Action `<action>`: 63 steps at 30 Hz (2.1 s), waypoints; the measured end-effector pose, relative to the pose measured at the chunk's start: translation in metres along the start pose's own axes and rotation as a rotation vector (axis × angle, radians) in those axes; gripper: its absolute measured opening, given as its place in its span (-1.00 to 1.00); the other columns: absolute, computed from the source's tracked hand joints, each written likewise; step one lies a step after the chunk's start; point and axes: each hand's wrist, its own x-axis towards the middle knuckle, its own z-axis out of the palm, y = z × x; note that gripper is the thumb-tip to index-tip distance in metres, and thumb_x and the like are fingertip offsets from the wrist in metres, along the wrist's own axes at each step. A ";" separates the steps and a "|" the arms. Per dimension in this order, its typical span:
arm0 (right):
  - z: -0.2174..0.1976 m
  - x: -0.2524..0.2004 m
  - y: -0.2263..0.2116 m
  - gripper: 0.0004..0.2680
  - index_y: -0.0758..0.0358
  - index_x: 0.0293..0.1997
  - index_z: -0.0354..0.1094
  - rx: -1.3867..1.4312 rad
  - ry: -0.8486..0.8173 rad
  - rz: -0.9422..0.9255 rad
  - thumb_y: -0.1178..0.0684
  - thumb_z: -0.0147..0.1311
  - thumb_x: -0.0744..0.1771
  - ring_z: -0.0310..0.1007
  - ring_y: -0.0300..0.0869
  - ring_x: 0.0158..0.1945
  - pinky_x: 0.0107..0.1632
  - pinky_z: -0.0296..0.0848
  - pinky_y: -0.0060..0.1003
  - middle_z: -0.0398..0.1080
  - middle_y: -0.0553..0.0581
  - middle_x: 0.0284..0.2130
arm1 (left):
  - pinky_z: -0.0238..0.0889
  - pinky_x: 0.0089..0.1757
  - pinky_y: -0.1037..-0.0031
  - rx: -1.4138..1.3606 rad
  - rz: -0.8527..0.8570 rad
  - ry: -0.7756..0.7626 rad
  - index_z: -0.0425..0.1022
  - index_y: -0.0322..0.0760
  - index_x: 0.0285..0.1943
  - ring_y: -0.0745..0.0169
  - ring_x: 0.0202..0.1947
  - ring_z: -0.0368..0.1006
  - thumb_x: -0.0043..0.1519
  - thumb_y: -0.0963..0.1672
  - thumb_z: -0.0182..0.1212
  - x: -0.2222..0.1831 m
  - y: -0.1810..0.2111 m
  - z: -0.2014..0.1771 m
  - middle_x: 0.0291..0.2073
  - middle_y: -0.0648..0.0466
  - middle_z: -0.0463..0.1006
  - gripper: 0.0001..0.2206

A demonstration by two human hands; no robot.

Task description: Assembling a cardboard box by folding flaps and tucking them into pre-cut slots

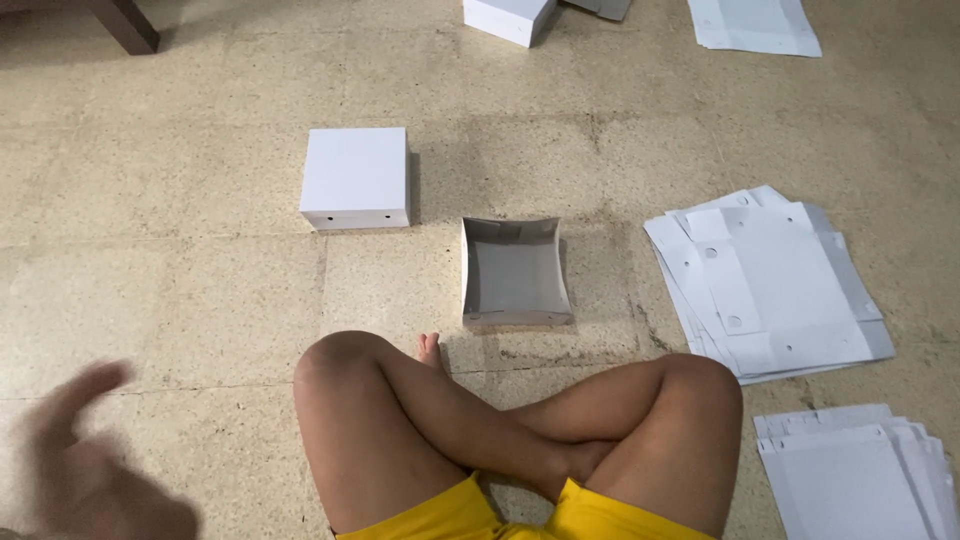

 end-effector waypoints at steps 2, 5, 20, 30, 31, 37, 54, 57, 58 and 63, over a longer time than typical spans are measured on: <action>0.035 -0.002 0.013 -0.69 0.67 0.42 0.18 0.011 -0.009 -0.014 0.23 -0.21 0.50 0.24 0.35 0.32 0.34 0.20 0.13 0.28 0.61 0.27 | 0.31 0.15 0.18 0.019 -0.010 0.007 0.33 -0.69 0.33 -0.19 0.14 0.40 0.42 -0.38 -0.14 0.022 0.008 0.057 0.16 -0.37 0.46 -0.69; 0.092 -0.032 0.036 -0.68 0.67 0.44 0.18 0.016 -0.045 -0.010 0.23 -0.21 0.51 0.24 0.36 0.33 0.35 0.19 0.14 0.28 0.61 0.28 | 0.16 0.15 -0.01 0.165 -0.745 -0.437 0.09 -0.30 0.49 -0.05 0.29 0.23 0.24 0.12 -0.11 -0.008 -0.019 0.108 0.34 -0.17 0.26 -0.31; 0.210 0.050 -0.005 -0.47 0.07 0.33 0.27 -0.745 -1.347 0.526 -0.32 -0.46 0.32 0.18 0.19 0.36 0.29 0.09 0.23 0.29 0.14 0.29 | 0.25 0.03 -0.09 0.910 -0.109 -1.094 0.57 -0.24 -0.08 -0.21 0.04 0.41 0.26 0.02 -0.23 0.028 -0.039 0.203 -0.08 -0.09 0.58 -0.57; 0.215 0.024 -0.008 -0.44 0.17 0.31 0.34 -0.562 -1.368 0.264 -0.27 -0.52 0.32 0.16 0.15 0.42 0.38 -0.28 0.39 0.34 0.19 0.30 | -0.30 0.20 -0.42 1.190 0.127 -1.413 0.59 -0.15 0.08 -0.14 0.16 0.34 0.22 0.03 -0.40 -0.015 -0.006 0.244 0.00 -0.04 0.60 -0.44; 0.208 0.023 -0.018 -0.46 0.09 0.31 0.34 -0.538 -1.370 0.216 -0.28 -0.53 0.34 0.17 0.11 0.43 0.39 -0.36 0.43 0.34 0.14 0.30 | -0.37 0.19 -0.51 1.232 0.171 -1.359 0.60 -0.19 0.05 -0.24 0.18 0.32 0.26 0.01 -0.40 -0.025 -0.003 0.247 -0.03 -0.10 0.60 -0.46; 0.196 -0.025 -0.094 -0.52 0.12 0.30 0.21 -0.310 -1.321 -0.123 -0.36 -0.33 0.36 0.06 0.03 0.45 0.46 -0.24 0.22 0.24 0.20 0.29 | -0.17 0.18 -0.50 1.391 0.518 -1.077 0.46 -0.13 0.26 -0.30 0.31 0.21 0.29 0.22 -0.35 -0.076 0.084 0.211 0.19 -0.14 0.49 -0.35; 0.090 -0.002 0.050 -0.48 -0.06 0.49 -0.62 0.767 -0.472 0.925 -0.24 -0.53 0.35 0.27 0.20 0.09 0.47 -0.35 -0.08 -0.33 0.16 0.52 | 0.14 0.32 0.13 -0.469 -0.615 -0.296 0.21 -0.42 0.34 -0.22 0.03 0.53 0.33 -0.17 -0.21 0.014 -0.031 0.083 0.04 -0.50 0.49 -0.61; 0.093 -0.020 0.064 -0.47 -0.21 0.45 -0.89 0.749 -0.497 1.002 -0.28 -0.55 0.40 0.28 0.06 0.20 0.51 -0.41 -0.07 -0.19 -0.13 0.41 | -0.07 0.39 0.16 -0.611 -0.700 -0.349 0.07 -0.39 0.45 -0.18 0.22 0.30 0.33 -0.14 -0.30 -0.004 -0.072 0.077 -0.17 -0.54 0.49 -0.53; 0.092 -0.026 0.063 -0.48 -0.24 0.48 -0.92 0.741 -0.498 0.998 -0.27 -0.56 0.43 0.28 0.03 0.24 0.52 -0.38 -0.08 -0.05 -0.29 0.29 | -0.17 0.40 0.13 -0.713 -0.674 -0.396 0.00 -0.40 0.50 -0.14 0.53 0.05 0.33 -0.12 -0.32 -0.013 -0.087 0.072 -0.48 -0.52 0.58 -0.48; 0.099 -0.028 0.071 -0.51 -0.32 0.42 -0.89 0.638 -0.488 0.993 -0.23 -0.57 0.40 0.15 -0.02 0.29 0.50 -0.33 -0.05 -0.45 0.19 0.50 | -0.19 0.40 0.25 -0.721 -0.887 -0.360 -0.07 -0.37 0.52 -0.31 -0.12 0.44 0.17 -0.10 -0.21 -0.007 -0.095 0.077 0.28 -0.55 0.24 -0.36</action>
